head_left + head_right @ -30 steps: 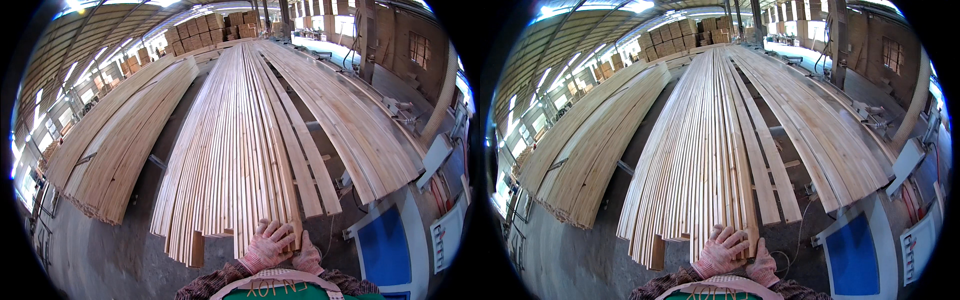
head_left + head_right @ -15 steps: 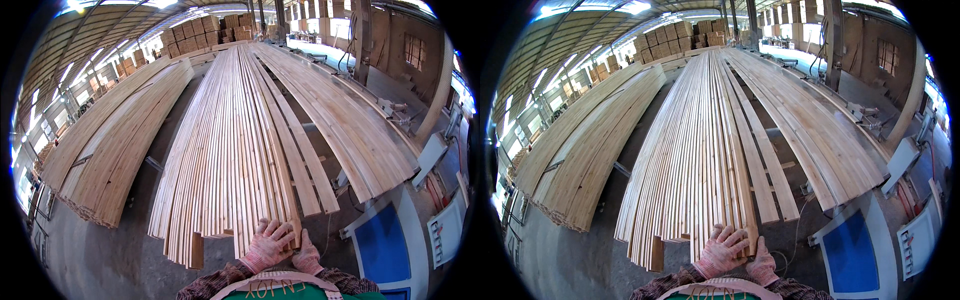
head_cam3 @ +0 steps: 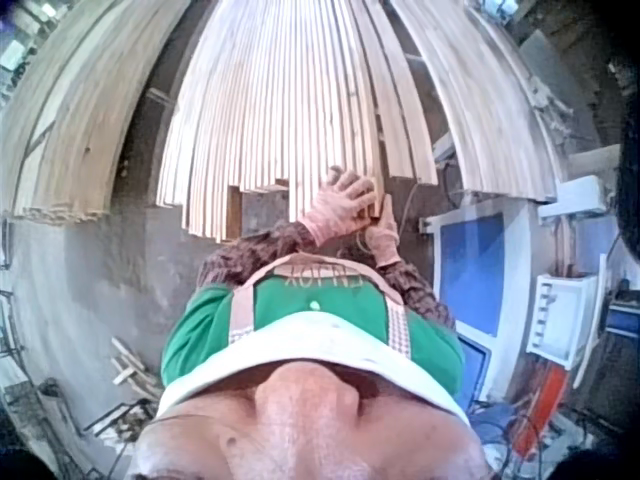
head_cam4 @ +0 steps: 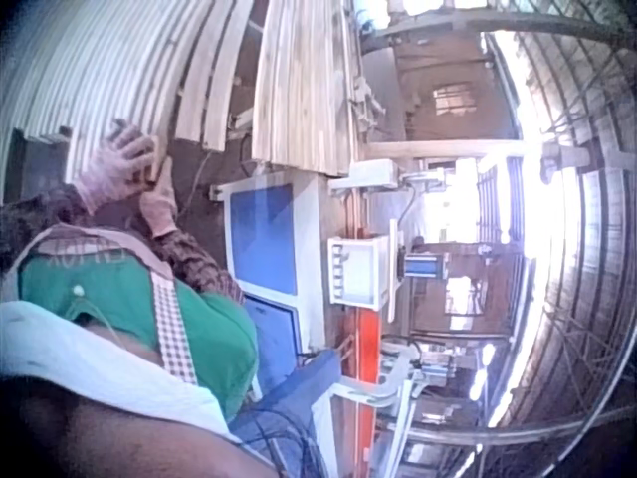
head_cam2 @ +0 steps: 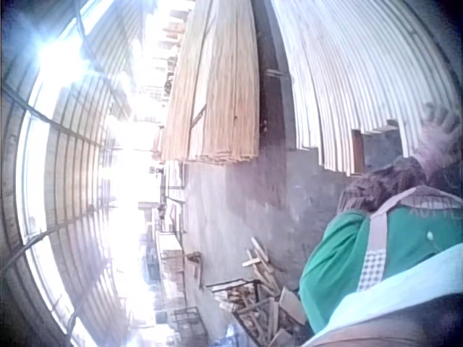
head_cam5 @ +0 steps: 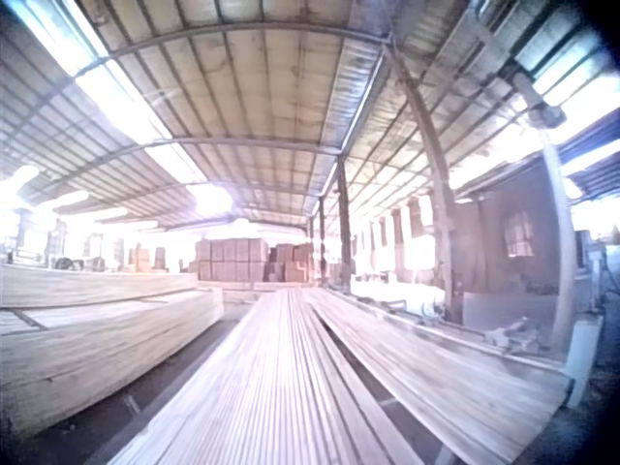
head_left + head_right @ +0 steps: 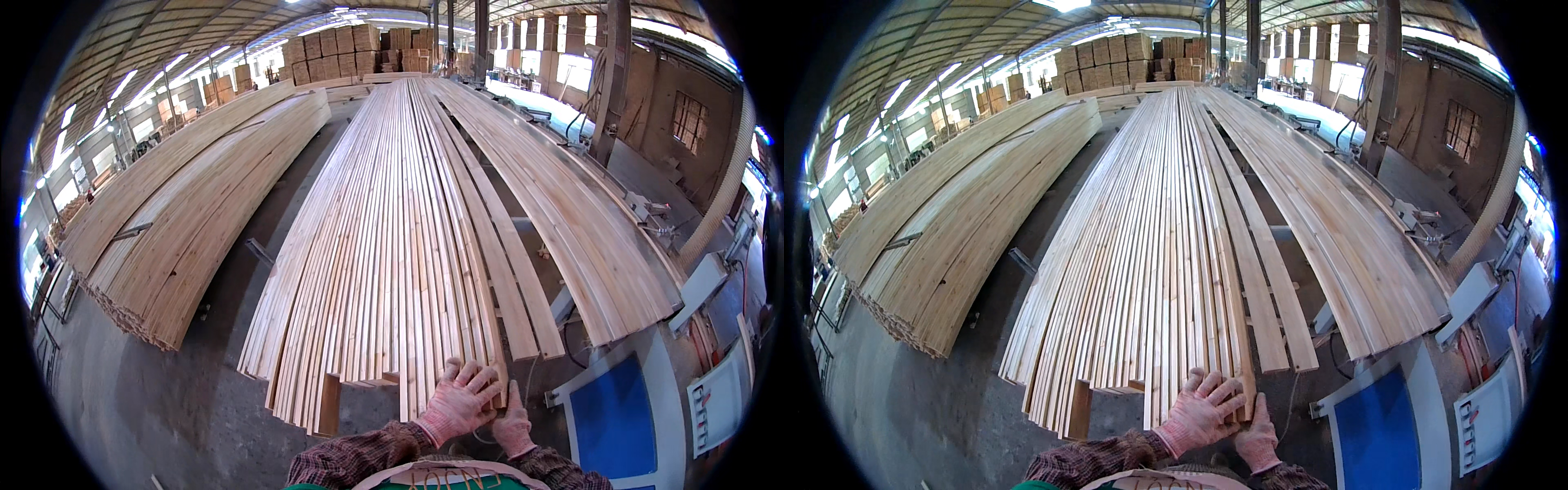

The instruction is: The person picks up long wooden planks from a pile and places them onto a growing stack on a workbench. They handle the planks one at a time, aligning them with the existing stack throughout the clip.

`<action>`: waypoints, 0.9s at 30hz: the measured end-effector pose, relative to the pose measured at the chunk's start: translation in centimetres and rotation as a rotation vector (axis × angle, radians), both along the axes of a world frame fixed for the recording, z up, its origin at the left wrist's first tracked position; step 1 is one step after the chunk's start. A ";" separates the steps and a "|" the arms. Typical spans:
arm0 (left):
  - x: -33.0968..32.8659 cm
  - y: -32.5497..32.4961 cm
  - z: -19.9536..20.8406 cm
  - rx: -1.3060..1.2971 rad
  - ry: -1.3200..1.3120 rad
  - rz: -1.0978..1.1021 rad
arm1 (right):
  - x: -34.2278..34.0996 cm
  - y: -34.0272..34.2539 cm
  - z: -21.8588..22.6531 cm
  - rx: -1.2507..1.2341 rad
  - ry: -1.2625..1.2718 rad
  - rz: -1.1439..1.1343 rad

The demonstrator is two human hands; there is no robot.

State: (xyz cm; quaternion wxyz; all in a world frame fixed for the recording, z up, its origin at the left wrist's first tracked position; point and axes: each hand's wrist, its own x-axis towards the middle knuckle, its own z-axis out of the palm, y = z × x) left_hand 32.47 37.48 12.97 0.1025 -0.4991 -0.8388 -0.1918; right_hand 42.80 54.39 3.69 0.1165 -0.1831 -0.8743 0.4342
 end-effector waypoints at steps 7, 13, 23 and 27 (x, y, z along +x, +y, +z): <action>0.1 0.1 0.3 0.043 -0.018 0.007 | 0.1 0.4 0.4 0.079 -0.007 0.068; 0.0 0.3 1.0 0.008 -0.045 -0.021 | -0.2 1.4 0.4 -0.036 -0.133 0.132; 0.4 1.0 1.2 -0.087 0.000 0.022 | -1.5 3.4 3.2 -0.907 -0.076 0.400; 0.4 1.2 1.4 -0.058 0.015 0.030 | -1.4 4.4 6.4 -1.225 -0.253 0.370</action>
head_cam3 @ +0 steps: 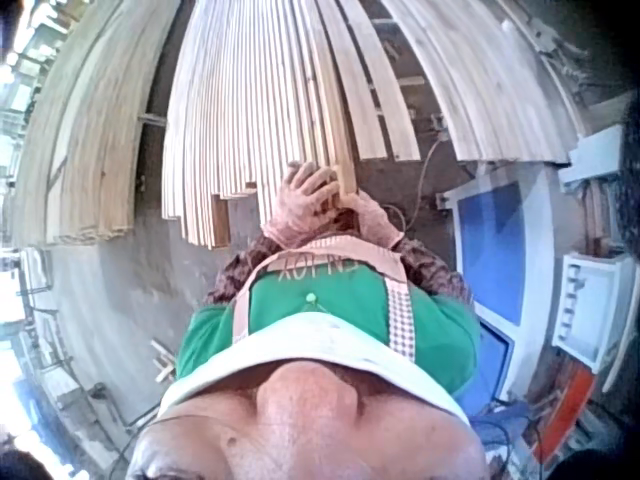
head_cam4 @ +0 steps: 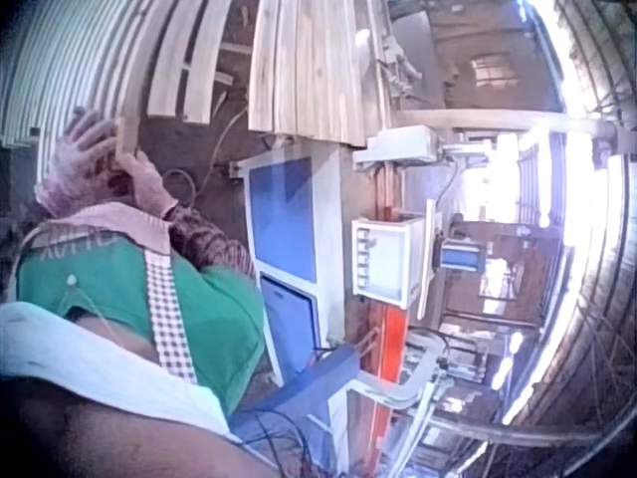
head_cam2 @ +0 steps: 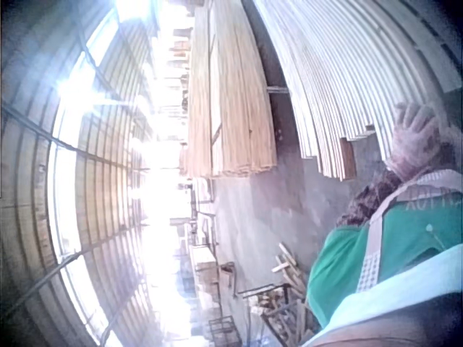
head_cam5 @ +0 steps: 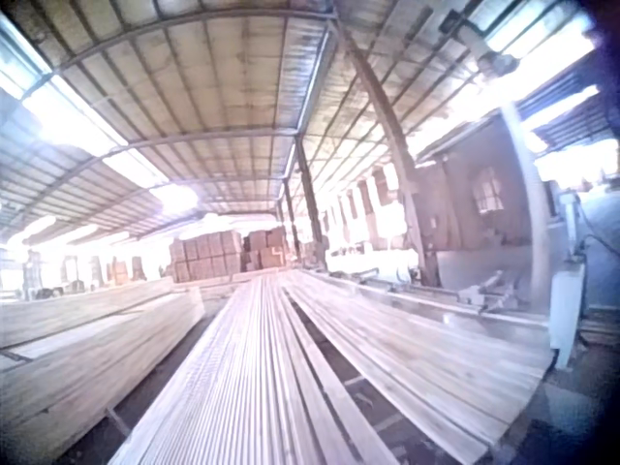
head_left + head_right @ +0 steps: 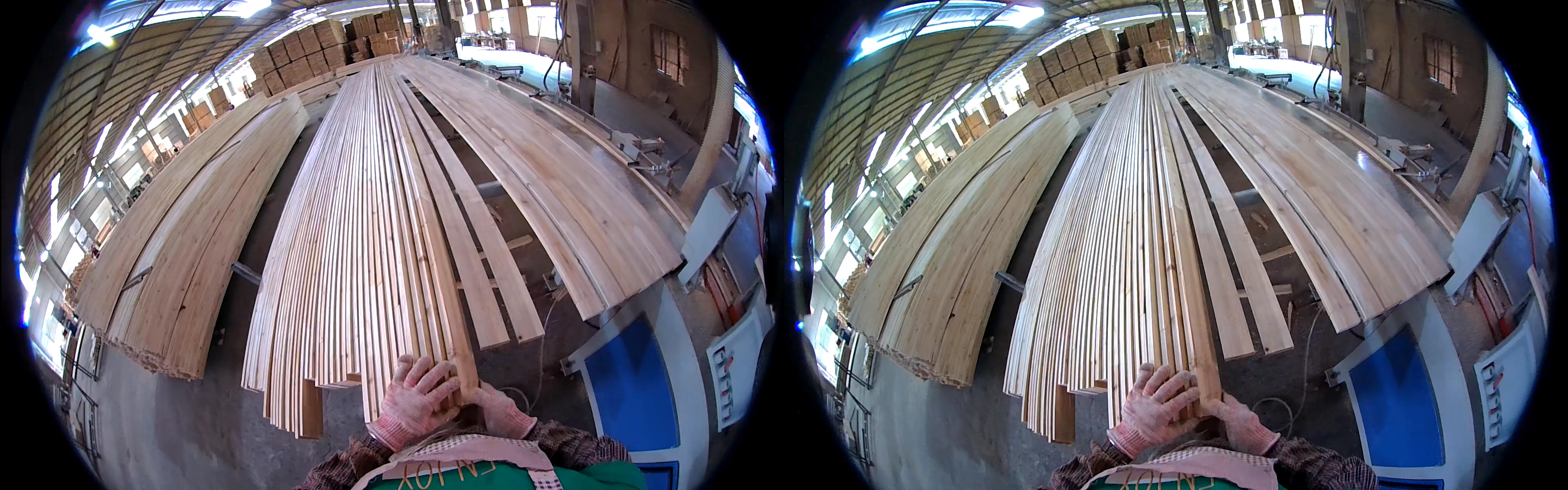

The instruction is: The person picks up long wooden planks from a pile and places them onto a growing stack on a workbench. They handle the planks one at a time, aligning them with the existing stack throughout the clip.

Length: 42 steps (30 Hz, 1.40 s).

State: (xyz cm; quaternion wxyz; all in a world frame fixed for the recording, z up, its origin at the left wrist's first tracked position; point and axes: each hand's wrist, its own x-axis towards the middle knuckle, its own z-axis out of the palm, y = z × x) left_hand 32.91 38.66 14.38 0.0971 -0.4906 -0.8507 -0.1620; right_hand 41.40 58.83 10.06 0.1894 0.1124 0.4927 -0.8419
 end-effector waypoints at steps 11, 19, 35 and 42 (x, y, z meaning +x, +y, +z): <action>0.0 0.7 0.6 0.009 -0.026 0.016 | -0.8 0.3 -5.3 -0.044 -0.198 -0.037; -0.1 0.6 0.1 0.043 -0.041 0.036 | -1.3 -0.4 -5.5 -0.064 -0.172 0.009; -0.3 0.5 0.3 0.075 -0.044 0.030 | -1.5 -0.4 -2.9 0.030 -0.164 -0.004; -0.4 0.5 0.2 0.064 -0.058 0.017 | -1.3 -0.6 -4.6 -0.006 -0.163 -0.052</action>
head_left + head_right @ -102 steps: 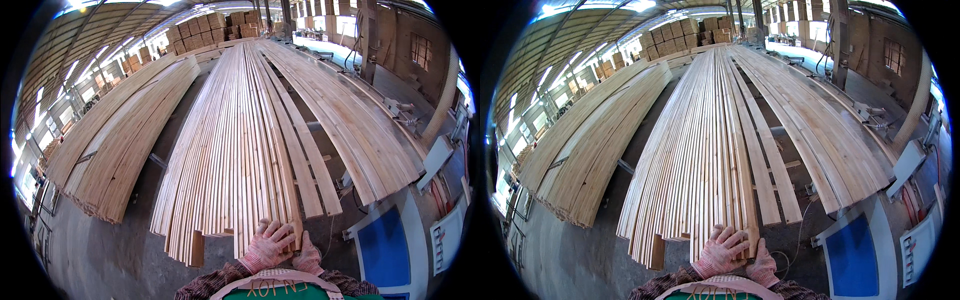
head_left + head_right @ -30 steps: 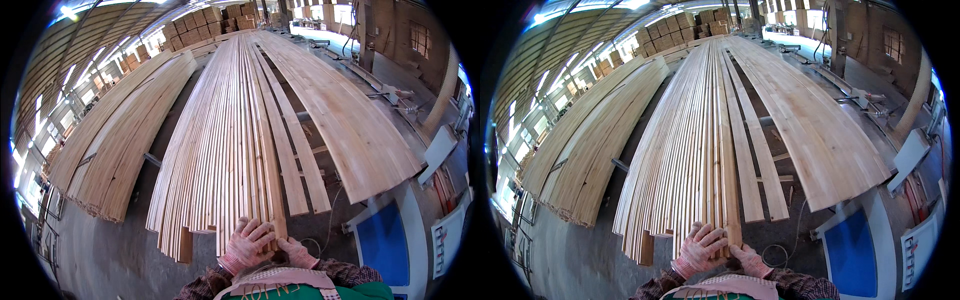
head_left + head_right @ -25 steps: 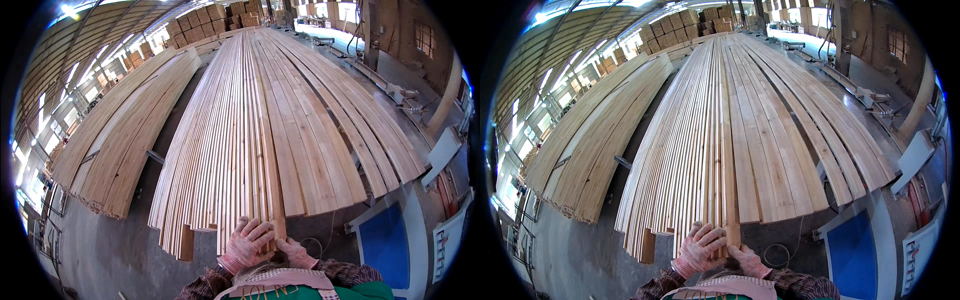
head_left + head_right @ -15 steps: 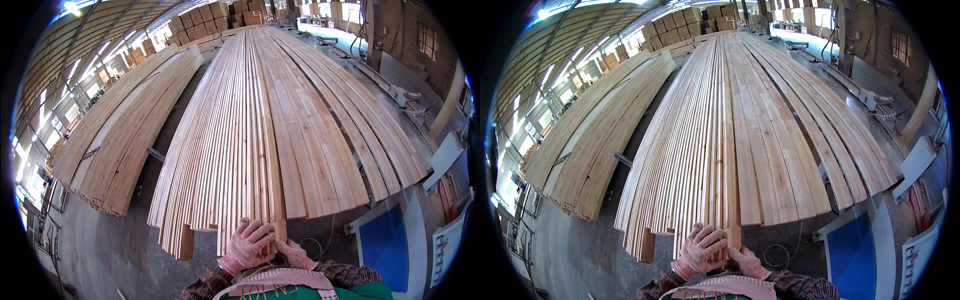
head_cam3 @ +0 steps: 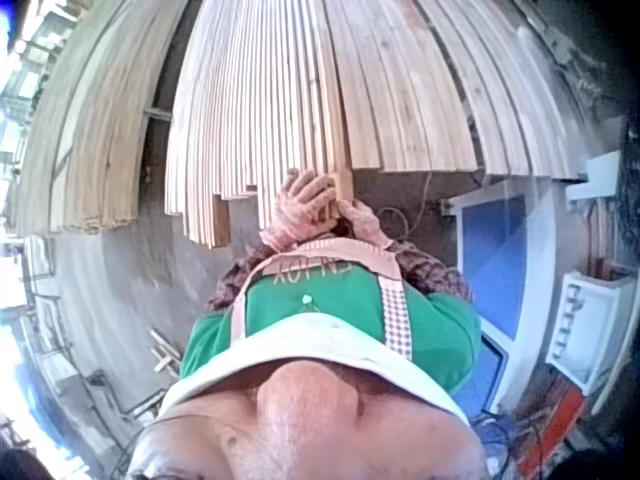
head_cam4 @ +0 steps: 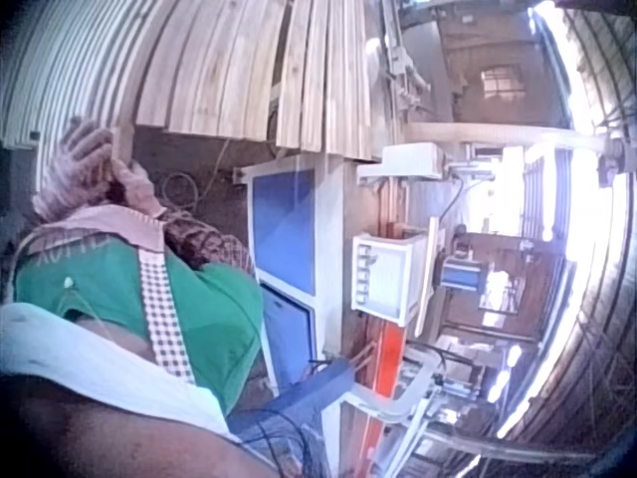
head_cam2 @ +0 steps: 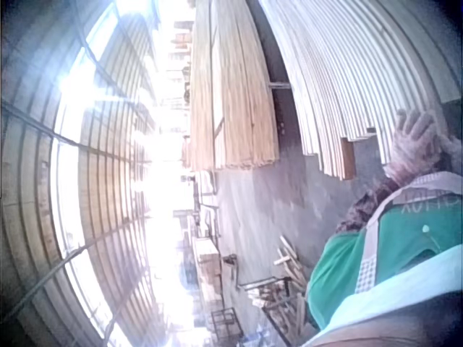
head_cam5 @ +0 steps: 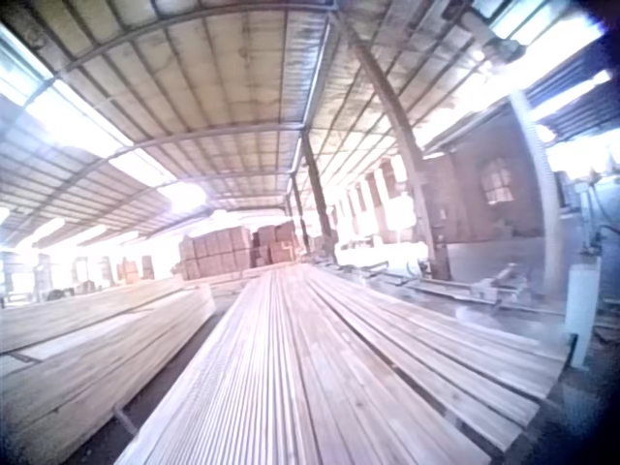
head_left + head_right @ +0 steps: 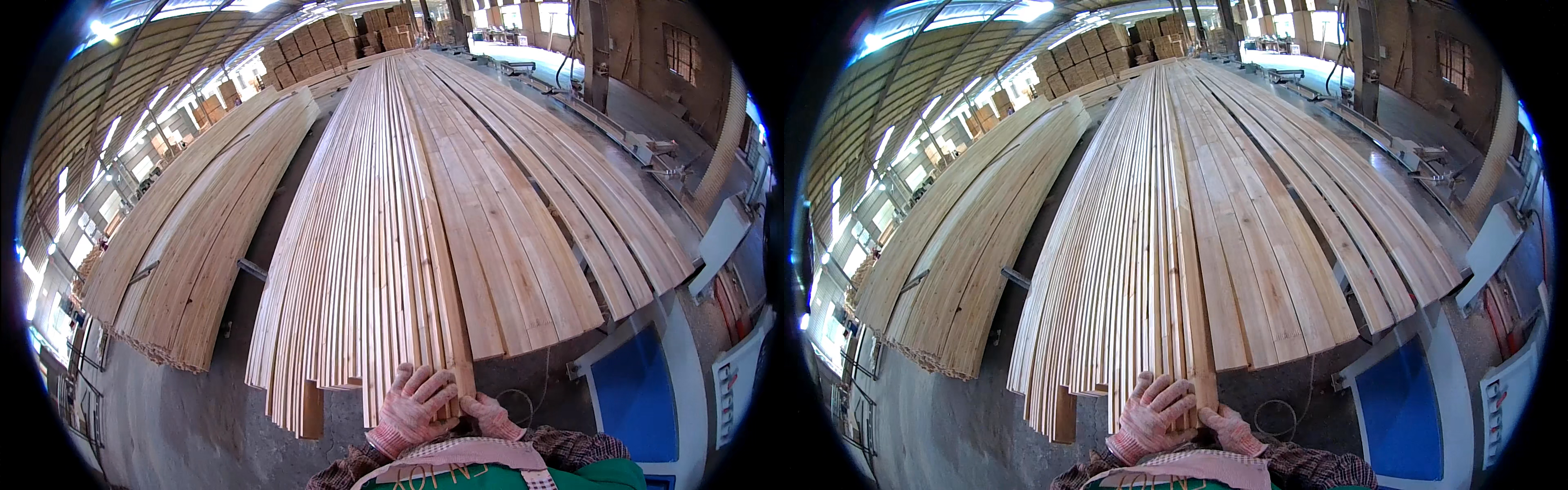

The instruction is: The person picks up long wooden planks from a pile and places them onto a growing stack on a workbench. They handle the planks one at a time, aligning them with the existing stack throughout the clip.

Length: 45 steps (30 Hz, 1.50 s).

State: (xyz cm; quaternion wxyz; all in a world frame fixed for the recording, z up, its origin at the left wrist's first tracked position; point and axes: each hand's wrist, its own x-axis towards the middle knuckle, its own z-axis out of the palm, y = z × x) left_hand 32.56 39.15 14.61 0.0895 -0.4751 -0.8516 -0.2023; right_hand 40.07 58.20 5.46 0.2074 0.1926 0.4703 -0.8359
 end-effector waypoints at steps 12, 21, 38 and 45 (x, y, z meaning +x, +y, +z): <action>0.0 -0.2 -0.5 0.032 0.004 0.009 | 0.4 -0.2 1.3 0.099 0.027 -0.011; -0.1 -0.2 -0.1 0.010 0.006 0.007 | 0.3 -0.7 0.3 -0.039 0.034 -0.080; 0.1 -0.2 -0.1 0.000 0.010 0.002 | 0.4 -0.5 -0.6 -0.027 0.027 -0.071; 0.0 -0.2 -0.6 0.012 0.034 0.005 | 0.3 -0.5 0.0 -0.016 0.035 -0.061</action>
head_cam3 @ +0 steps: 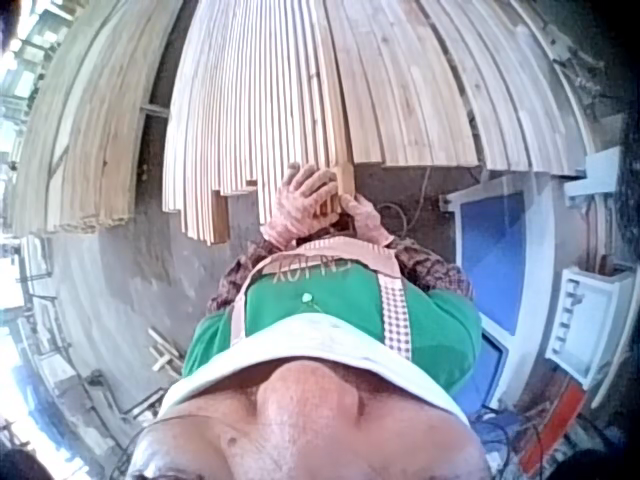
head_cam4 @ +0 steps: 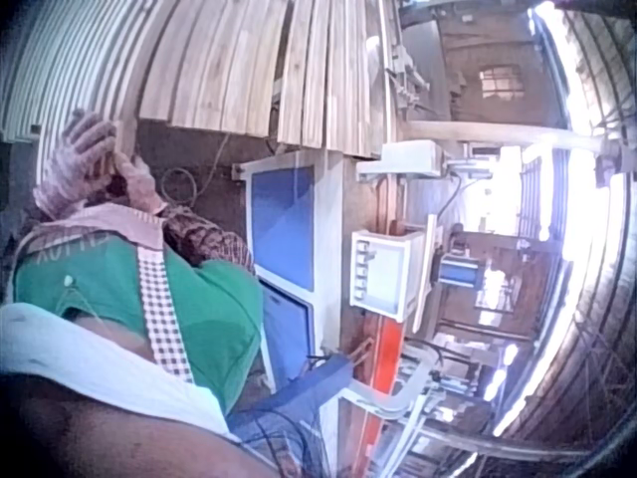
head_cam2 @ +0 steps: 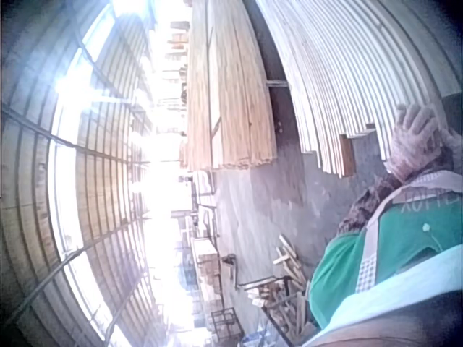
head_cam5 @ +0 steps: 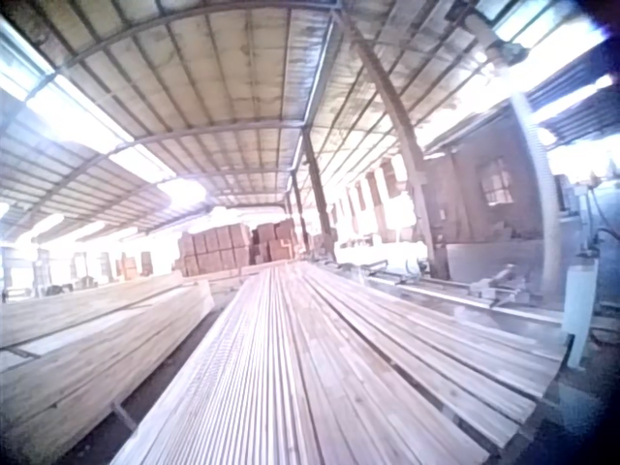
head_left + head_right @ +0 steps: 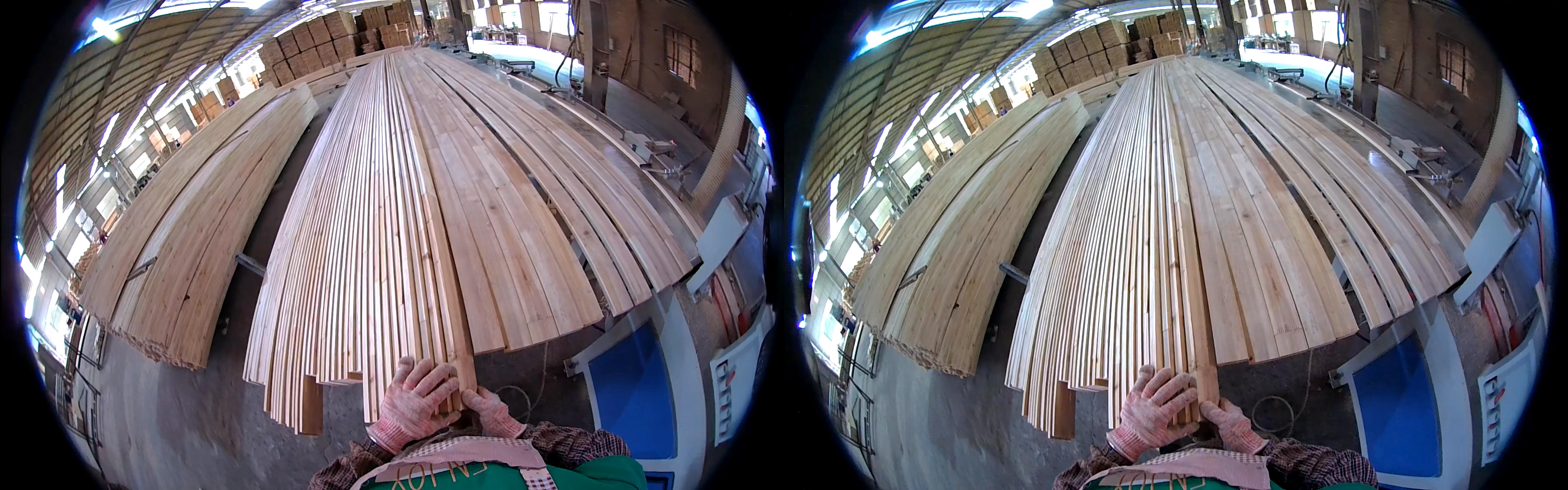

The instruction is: The person picks up long wooden planks from a pile and places them onto a growing stack on a workbench. They handle the planks one at a time, aligning them with the existing stack throughout the clip.

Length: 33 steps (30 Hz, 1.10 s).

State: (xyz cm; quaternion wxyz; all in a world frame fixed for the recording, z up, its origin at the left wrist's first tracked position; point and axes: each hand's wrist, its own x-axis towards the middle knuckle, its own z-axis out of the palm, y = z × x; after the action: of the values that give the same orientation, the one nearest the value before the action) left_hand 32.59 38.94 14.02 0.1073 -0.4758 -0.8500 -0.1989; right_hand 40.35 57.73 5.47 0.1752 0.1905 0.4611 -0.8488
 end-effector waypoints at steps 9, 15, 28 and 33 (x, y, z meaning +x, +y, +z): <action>0.1 -0.3 -0.6 -0.015 0.008 0.008 | 0.1 0.1 1.2 -0.010 -0.004 0.018; 0.2 -0.2 -0.5 -0.021 0.004 0.011 | 0.1 0.2 -0.2 -0.086 -0.001 0.028; 0.2 -0.3 -0.7 0.001 0.010 0.005 | 0.0 0.4 1.0 -0.035 -0.055 0.050; 0.2 -0.2 -0.7 0.006 0.005 0.006 | 0.0 0.4 0.6 -0.014 -0.029 0.044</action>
State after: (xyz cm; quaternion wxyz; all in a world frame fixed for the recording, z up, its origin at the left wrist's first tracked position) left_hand 32.76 38.71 13.35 0.1115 -0.4734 -0.8506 -0.1999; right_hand 40.37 58.11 6.07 0.2016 0.1914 0.4568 -0.8450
